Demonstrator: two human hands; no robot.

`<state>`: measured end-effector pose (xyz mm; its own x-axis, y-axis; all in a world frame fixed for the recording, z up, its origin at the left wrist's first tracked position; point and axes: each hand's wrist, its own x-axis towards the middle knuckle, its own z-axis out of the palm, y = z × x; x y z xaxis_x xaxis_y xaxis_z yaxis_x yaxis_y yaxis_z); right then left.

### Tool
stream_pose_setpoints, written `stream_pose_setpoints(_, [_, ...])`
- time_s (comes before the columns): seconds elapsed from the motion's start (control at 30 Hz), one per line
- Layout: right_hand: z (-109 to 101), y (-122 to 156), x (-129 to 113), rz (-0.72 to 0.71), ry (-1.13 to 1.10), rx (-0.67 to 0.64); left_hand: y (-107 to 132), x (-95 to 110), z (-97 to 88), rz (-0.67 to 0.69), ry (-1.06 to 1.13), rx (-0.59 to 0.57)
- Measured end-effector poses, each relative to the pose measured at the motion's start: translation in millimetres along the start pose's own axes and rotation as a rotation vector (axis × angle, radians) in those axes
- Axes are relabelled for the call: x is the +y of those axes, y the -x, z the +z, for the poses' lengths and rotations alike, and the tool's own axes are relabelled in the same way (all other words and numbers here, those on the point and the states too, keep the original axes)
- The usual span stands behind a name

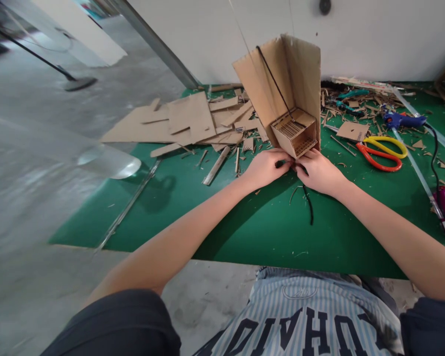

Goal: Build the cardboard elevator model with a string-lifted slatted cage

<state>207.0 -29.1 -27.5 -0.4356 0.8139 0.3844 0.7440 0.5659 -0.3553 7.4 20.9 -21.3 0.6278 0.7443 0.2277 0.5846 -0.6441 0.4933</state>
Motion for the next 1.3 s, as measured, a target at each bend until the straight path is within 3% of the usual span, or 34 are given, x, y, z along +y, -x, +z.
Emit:
stream_pose_setpoints(0.5, [-0.1, -3.6, 9.3, -0.059, -0.161, 0.038, -1.7, -6.9, -0.3, 0.043, 0.118, 0.012])
stream_pose_setpoints(0.77, [-2.6, -1.7, 4.2, -0.118, -0.167, -0.039, -4.7, -6.8, -1.6, 0.028, 0.126, 0.004])
stream_pose_setpoints(1.07, [1.2, -1.1, 2.6, 0.083, -0.116, 0.124, -4.5, -5.7, -1.3, -0.031, 0.084, -0.005])
stream_pose_setpoints(1.3, [2.8, -0.6, 3.7, -0.006, -0.069, 0.117, -5.4, -6.5, -1.3, -0.011, 0.062, -0.047])
